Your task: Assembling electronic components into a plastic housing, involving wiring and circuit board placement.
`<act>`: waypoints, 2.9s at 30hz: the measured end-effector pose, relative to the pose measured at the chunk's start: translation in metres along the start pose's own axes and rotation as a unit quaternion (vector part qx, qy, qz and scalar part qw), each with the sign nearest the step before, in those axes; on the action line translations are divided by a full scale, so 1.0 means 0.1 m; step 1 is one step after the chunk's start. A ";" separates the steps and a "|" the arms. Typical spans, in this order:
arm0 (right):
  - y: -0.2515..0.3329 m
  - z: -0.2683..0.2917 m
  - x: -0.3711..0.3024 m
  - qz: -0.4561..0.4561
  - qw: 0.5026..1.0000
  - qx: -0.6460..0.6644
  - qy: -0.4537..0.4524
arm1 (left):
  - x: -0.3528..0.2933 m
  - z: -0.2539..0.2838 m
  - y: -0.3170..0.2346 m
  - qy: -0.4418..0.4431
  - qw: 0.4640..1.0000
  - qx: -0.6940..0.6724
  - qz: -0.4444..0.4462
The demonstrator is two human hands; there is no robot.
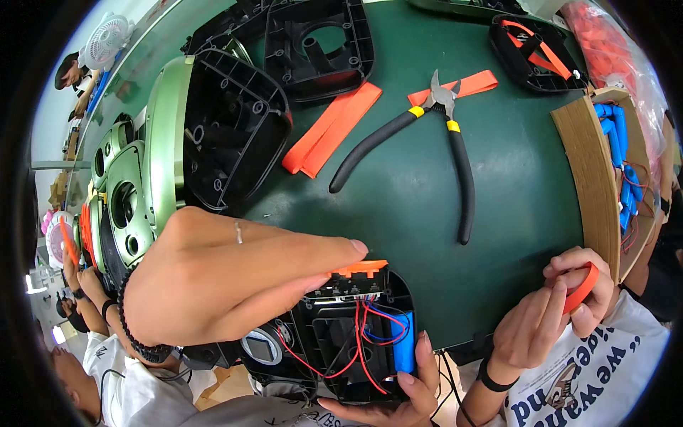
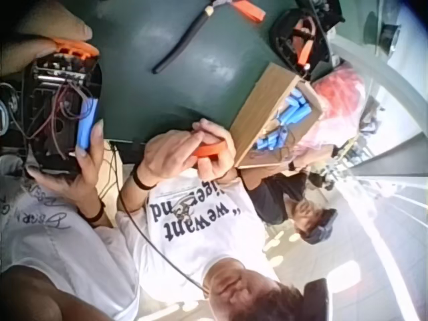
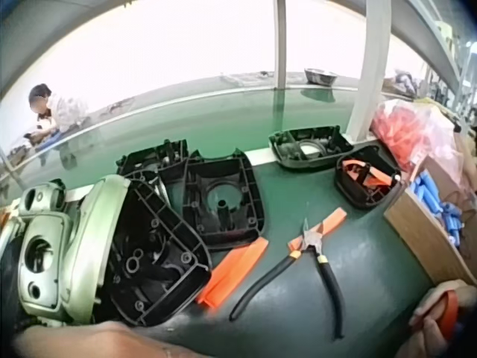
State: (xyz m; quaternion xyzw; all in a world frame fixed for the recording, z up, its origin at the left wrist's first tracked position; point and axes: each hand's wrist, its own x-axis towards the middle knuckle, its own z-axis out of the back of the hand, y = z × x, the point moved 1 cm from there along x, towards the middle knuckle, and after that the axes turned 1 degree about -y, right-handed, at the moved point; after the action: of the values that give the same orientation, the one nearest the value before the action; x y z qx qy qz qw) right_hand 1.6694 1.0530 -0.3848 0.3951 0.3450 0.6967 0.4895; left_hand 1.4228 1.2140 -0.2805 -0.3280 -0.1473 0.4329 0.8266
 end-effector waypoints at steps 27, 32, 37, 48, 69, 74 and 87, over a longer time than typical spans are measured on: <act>0.02 0.06 0.07 -0.003 0.998 -0.055 -0.006 | 0.02 -0.12 -0.07 -0.010 1.000 0.028 -0.010; 0.04 0.08 0.03 -0.002 0.998 -0.063 0.000 | 0.03 -0.15 -0.07 -0.019 0.998 0.059 -0.015; 0.11 0.08 0.00 0.006 0.997 -0.073 0.007 | 0.00 -0.22 0.02 -0.076 0.994 0.040 -0.072; 0.06 0.10 0.06 0.030 0.996 -0.089 0.006 | -0.01 -0.16 -0.02 -0.072 0.997 0.001 -0.039; 0.05 0.08 -0.01 -0.012 0.997 -0.075 -0.008 | -0.04 -0.20 -0.03 -0.095 0.993 0.027 -0.068; 0.07 0.10 0.01 0.001 0.996 -0.090 0.015 | -0.04 -0.17 -0.06 -0.086 0.994 0.041 -0.060; 0.08 0.10 0.01 -0.007 0.995 -0.103 0.008 | -0.03 -0.19 -0.10 -0.083 0.989 0.106 -0.055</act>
State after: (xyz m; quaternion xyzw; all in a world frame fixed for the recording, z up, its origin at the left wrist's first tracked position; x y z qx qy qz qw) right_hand 1.6745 1.0521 -0.3734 0.3353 0.2780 0.7281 0.5293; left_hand 1.4372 1.1995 -0.2878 -0.1927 -0.1869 0.4259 0.8640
